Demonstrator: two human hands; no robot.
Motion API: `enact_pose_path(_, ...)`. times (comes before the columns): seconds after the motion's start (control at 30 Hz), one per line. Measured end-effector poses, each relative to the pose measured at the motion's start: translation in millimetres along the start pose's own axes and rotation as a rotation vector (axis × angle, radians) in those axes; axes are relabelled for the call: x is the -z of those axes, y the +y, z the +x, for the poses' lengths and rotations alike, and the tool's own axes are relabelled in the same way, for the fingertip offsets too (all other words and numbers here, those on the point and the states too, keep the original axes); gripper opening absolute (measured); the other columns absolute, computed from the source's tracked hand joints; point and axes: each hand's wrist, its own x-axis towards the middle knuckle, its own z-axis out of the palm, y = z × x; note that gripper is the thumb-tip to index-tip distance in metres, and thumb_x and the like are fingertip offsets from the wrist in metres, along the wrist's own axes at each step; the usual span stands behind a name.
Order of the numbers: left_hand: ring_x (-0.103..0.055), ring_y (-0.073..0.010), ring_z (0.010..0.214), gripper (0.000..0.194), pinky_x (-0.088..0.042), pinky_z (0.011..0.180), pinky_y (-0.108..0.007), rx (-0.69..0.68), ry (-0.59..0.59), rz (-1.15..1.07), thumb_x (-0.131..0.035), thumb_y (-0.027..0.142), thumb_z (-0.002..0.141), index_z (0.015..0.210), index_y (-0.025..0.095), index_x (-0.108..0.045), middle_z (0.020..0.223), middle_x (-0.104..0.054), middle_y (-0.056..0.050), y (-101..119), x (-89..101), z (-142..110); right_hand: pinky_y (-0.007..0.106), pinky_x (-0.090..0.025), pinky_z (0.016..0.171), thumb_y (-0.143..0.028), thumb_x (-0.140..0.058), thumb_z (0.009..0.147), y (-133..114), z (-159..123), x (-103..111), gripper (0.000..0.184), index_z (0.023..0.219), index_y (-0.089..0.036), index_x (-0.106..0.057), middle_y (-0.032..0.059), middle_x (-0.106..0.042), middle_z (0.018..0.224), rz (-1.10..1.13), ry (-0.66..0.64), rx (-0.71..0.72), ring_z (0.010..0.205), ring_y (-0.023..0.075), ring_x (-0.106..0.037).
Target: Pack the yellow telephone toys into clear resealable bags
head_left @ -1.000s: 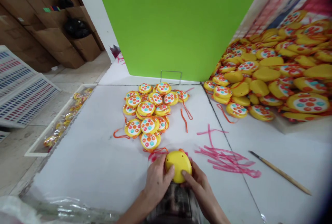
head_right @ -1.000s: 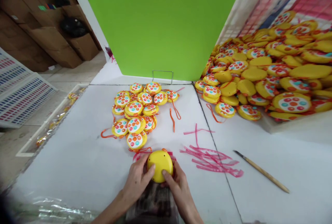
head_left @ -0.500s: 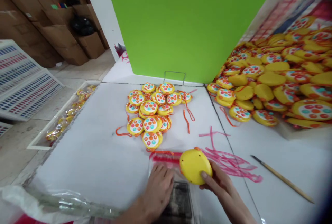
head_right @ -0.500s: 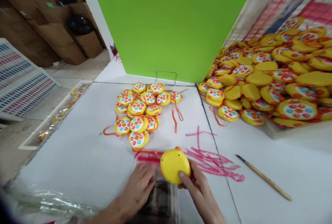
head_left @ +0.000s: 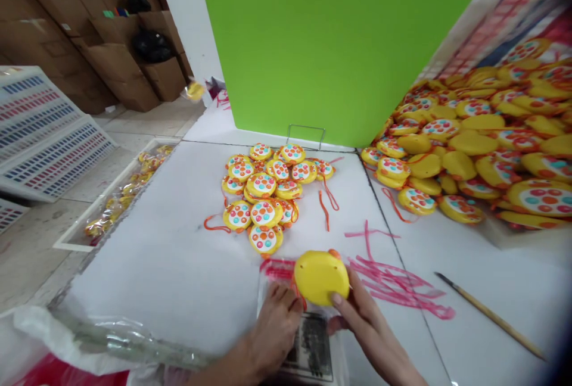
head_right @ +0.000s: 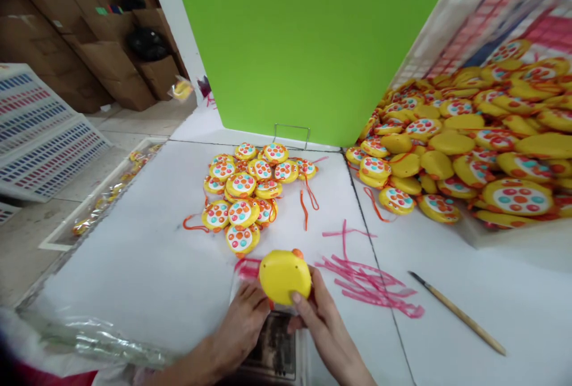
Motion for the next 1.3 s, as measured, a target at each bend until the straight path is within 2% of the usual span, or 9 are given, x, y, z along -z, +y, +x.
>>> enact_pose_path(0.13,-0.054,-0.0183,0.076,0.021,-0.042,0.081,-0.036,-0.046,0.123,-0.016,-0.04,0.019,0.09,0.077,0.016,-0.058,0.076,-0.062,-0.003,5,19.8,-2,0.033,-0.052,0.069,-0.042,-0.037,0.089,14,6,-3,0.044,0.127,-0.02,-0.037,0.0077,-0.063,0.089,-0.499,-0.065,0.207,0.07,0.0186,-0.061)
enact_pose_path(0.23,-0.053,-0.0176,0.074,0.017,-0.043,0.075,-0.033,-0.035,0.228,-0.125,-0.045,0.023,0.088,0.078,0.017,-0.058,0.075,-0.062,-0.003,3,43.7,-5,0.031,-0.051,0.073,-0.037,-0.035,0.091,20,1,3,0.043,0.131,-0.021,-0.036,0.0088,-0.065,0.093,-0.631,-0.046,0.278,0.076,0.019,-0.063)
enact_pose_path(0.33,-0.056,-0.017,0.074,0.015,-0.044,0.066,-0.028,0.293,0.289,-0.313,-0.045,0.024,0.088,0.085,0.017,-0.058,0.077,-0.062,-0.005,-3,63.4,-7,0.028,-0.052,0.069,-0.036,-0.034,0.092,19,-3,5,0.045,0.134,-0.021,-0.033,0.0057,-0.067,0.084,-0.666,-0.03,0.303,0.062,0.0161,-0.062)
enact_pose_path(0.47,-0.059,-0.016,0.065,0.018,-0.043,0.056,-0.024,0.7,0.067,-0.716,-0.05,0.033,0.083,0.088,0.016,-0.056,0.073,-0.064,-0.003,-9,66.0,-2,0.024,-0.05,0.075,-0.036,-0.034,0.092,9,-2,2,0.043,0.133,-0.023,-0.035,0.0093,-0.063,0.109,-0.659,-0.042,0.342,0.085,0.0166,-0.064)
enact_pose_path(0.6,-0.057,-0.0146,0.061,0.022,-0.043,0.056,-0.023,0.703,0.068,-0.95,-0.046,0.032,0.083,0.068,0.016,-0.05,0.063,-0.059,-0.001,-9,53.2,10,0.023,-0.05,0.075,-0.033,-0.032,0.093,-6,2,1,0.035,0.125,-0.024,-0.045,0.0059,-0.066,0.104,-0.794,-0.134,0.359,0.09,0.0167,-0.064)
enact_pose_path(0.73,-0.059,-0.0156,0.063,0.021,-0.044,0.058,-0.024,0.663,0.07,-1.021,-0.048,0.034,0.081,0.07,0.016,-0.05,0.066,-0.062,-0.003,-3,47.3,19,0.024,-0.048,0.057,-0.027,-0.037,0.092,-13,9,-1,0.029,0.078,-0.024,-0.063,0.0007,-0.066,0.072,-1.162,-0.354,0.356,0.062,0.0162,-0.064)
enact_pose_path(0.83,-0.061,-0.0176,0.065,0.021,-0.046,0.06,-0.027,0.728,0.053,-1.138,-0.048,0.036,0.081,0.073,0.017,-0.051,0.067,-0.063,-0.003,-2,45.4,18,0.024,-0.044,0.052,-0.024,-0.048,0.087,-12,15,-8,0.023,0.068,-0.021,-0.062,0.0032,-0.064,0.074,-1.348,-0.269,0.431,0.064,0.018,-0.063)
enact_pose_path(1.03,-0.059,-0.0189,0.074,0.026,-0.045,0.069,-0.028,0.735,0.006,-1.163,-0.052,0.036,0.078,0.078,0.013,-0.064,0.073,-0.065,-0.003,-6,42.4,10,0.023,-0.046,0.06,-0.019,-0.037,0.091,-11,23,-34,0.026,0.086,-0.022,-0.062,0.0036,-0.064,0.078,-1.086,-0.023,0.613,0.069,0.0148,-0.062)
enact_pose_path(1.3,-0.055,-0.0182,0.076,0.024,-0.041,0.067,-0.025,0.625,-0.021,-1.019,-0.046,0.022,0.08,0.086,0.014,-0.068,0.075,-0.064,-0.001,-2,46.4,7,0.023,-0.04,0.057,-0.008,-0.046,0.083,-9,31,-47,0.018,0.076,-0.019,-0.058,0.0009,-0.062,0.075,-1.152,-0.092,0.557,0.066,0.0149,-0.059)
